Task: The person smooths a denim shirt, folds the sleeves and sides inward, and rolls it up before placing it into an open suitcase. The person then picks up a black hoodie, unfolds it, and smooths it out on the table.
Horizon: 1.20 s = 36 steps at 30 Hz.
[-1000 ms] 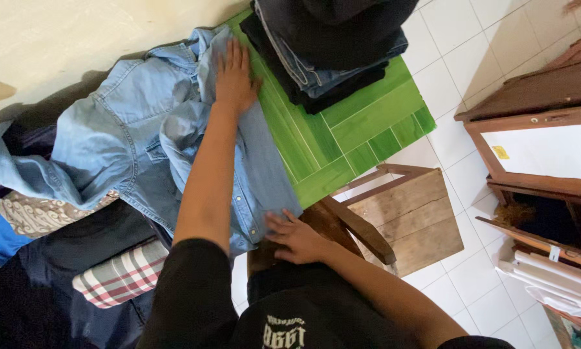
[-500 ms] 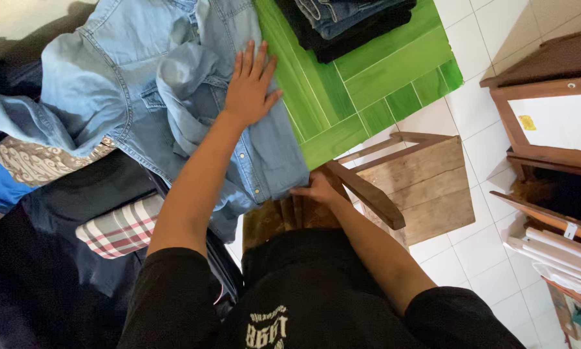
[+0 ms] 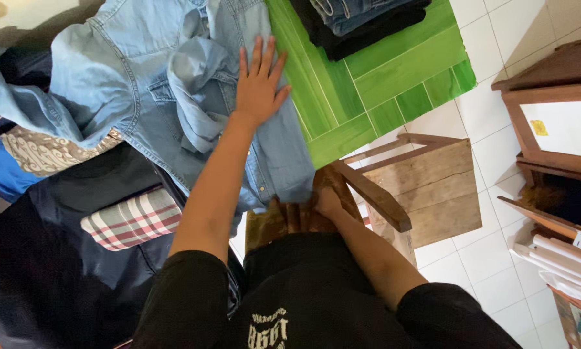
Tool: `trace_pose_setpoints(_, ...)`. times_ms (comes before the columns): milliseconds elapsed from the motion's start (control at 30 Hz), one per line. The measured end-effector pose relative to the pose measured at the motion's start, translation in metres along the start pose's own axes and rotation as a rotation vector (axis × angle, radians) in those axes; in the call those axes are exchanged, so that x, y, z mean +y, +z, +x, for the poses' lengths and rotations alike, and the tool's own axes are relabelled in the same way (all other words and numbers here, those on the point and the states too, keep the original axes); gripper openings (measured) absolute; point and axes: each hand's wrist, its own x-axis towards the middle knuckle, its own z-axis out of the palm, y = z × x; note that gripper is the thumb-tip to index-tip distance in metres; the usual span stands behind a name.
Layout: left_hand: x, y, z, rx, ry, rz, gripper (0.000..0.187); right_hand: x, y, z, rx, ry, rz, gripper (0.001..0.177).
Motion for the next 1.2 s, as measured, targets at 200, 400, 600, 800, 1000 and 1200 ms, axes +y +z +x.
trace_pose_setpoints(200, -0.01, 0.011, -0.009, 0.029, -0.164, 0.09, 0.062, -0.096, -0.122, -0.001, 0.691, -0.539, 0.29, 0.015)
trace_pose_setpoints(400, -0.068, 0.016, 0.009, -0.119, -0.142, -0.072, 0.06, -0.188, -0.198, 0.147, 0.411, -0.613, -0.399, 0.059)
trace_pose_setpoints(600, -0.075, 0.038, 0.011, -0.04, -0.128, 0.004, 0.064, -0.162, -0.127, 0.028, 0.086, -0.69, -0.596, 0.068)
trace_pose_setpoints(800, -0.06, 0.028, 0.005, -0.016, -0.115, -0.001, 0.064, -0.079, -0.079, -0.031, -0.824, -0.27, -0.123, 0.054)
trace_pose_setpoints(1000, -0.052, 0.024, 0.01, -0.087, -0.151, 0.029, 0.061, -0.06, -0.067, 0.062, -0.557, -0.535, 0.195, 0.057)
trace_pose_setpoints(1200, -0.048, 0.015, 0.009, -0.099, -0.166, -0.029, 0.061, -0.096, -0.105, 0.123, -0.24, -0.517, -0.055, 0.054)
